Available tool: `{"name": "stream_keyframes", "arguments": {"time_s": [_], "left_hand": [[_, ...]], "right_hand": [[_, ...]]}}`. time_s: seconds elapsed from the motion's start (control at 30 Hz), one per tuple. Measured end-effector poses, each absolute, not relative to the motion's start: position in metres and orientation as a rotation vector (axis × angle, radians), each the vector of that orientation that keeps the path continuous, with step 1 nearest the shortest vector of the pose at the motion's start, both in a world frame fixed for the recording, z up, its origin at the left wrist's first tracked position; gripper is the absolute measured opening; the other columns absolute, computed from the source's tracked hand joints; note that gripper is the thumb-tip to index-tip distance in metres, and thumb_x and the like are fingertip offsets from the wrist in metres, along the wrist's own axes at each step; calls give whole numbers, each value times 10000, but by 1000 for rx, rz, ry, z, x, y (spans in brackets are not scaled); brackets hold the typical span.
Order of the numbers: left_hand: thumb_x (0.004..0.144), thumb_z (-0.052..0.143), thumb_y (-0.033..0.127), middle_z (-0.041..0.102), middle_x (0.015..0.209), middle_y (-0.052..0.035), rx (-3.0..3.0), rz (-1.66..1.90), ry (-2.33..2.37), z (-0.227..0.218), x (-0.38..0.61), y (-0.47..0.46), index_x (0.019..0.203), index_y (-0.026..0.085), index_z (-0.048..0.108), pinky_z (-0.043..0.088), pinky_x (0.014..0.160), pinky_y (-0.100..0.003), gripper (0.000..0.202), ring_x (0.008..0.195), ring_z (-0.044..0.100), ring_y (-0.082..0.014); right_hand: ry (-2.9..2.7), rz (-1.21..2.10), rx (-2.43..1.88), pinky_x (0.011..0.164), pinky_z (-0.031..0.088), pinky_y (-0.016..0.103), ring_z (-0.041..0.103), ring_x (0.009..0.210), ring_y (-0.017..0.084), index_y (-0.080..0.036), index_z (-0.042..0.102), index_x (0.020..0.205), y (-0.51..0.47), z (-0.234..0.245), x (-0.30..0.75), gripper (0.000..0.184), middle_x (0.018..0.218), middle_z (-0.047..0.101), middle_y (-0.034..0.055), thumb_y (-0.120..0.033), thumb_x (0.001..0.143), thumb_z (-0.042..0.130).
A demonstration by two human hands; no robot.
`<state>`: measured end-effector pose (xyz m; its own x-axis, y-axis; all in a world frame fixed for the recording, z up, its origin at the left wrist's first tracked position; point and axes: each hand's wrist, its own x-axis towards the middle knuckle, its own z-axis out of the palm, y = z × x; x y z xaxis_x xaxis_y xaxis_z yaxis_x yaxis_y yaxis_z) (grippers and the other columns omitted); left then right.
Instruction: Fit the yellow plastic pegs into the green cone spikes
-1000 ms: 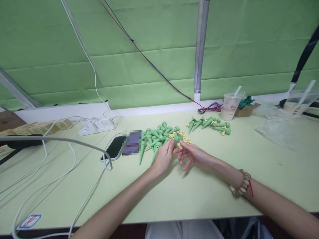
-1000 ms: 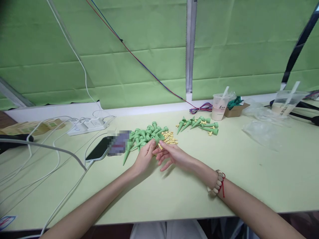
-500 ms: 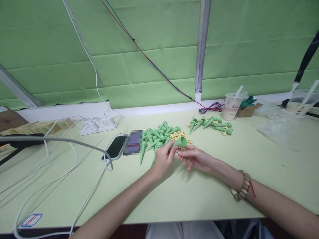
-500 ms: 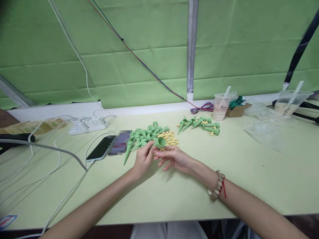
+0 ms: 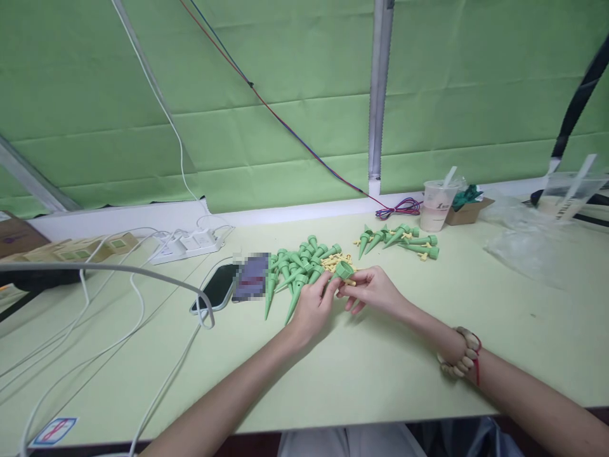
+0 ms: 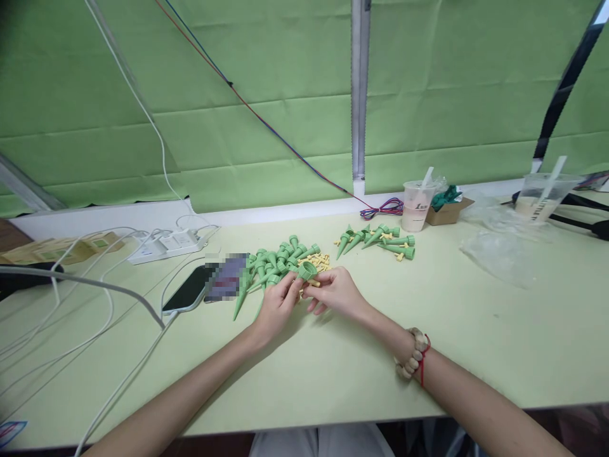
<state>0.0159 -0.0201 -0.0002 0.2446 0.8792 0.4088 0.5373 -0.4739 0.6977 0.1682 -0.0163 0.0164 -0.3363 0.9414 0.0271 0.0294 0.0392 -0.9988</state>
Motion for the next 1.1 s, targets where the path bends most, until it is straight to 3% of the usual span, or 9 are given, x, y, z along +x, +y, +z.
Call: {"name": "stream_keyframes", "arguments": {"time_s": [0.13,0.27,0.4,0.53,0.67,0.83,0.97,1.1], "left_hand": [[872,333,413,433,490,51,2069,1089,1328,2,18,-20,688,182,488,300,496,-219,334,448,380,-84],[862,332,460,366,412,55,2012,1056,1342,7,21,-22,599,175,450,287,475,-229,406,411,358,-85],[840,331,524,288,347,83,1796,1015,1267,7,23,-25,627,180,438,264,395,-224,419,308,315,-80],[819,371,539,321,392,78,1688,1084,1236,4,23,-24,676,170,477,230,371,-214,409,326,317,-71],[827,403,491,506,602,14,1745,1198,1152,7,23,-23,674,141,532,311,492,-198,403,525,420,-74],[794,441,510,409,547,36,1777,1189,1168,12,18,-20,651,145,520,213,435,-202,401,456,292,-58],[779,454,517,307,508,44,1844,1146,1233,10,15,-18,641,141,535,155,436,-217,408,450,231,-60],[777,441,530,269,486,43,1880,1134,1325,4,15,-16,597,135,549,134,450,-226,448,453,209,-62]], "right_hand": [[-1589,1244,-1038,475,500,242,630,545,164,-141,653,647,-15,9,168,207,590,619,17,-345,667,628],[-1894,626,-1019,480,390,231,528,495,129,-174,508,471,-9,2,174,278,462,488,-9,-226,743,528],[-2013,304,-980,552,362,250,494,550,133,-190,528,537,-4,-1,179,241,559,552,16,-203,776,496],[-1861,647,-986,551,413,250,547,586,147,-194,600,674,-6,-1,175,155,652,601,28,-297,774,543],[-1593,1308,-993,461,452,224,576,663,154,-165,623,833,-7,4,171,314,806,618,55,-459,728,592],[-1352,1771,-857,454,404,149,531,699,89,-186,643,871,-8,11,176,303,869,608,23,-440,707,643],[-1202,1846,-869,447,337,141,501,643,68,-182,601,748,-10,12,176,260,729,562,-20,-362,618,736],[-1248,1551,-1023,464,326,172,493,604,88,-172,539,680,-9,6,173,320,677,559,-15,-353,548,767]]}}
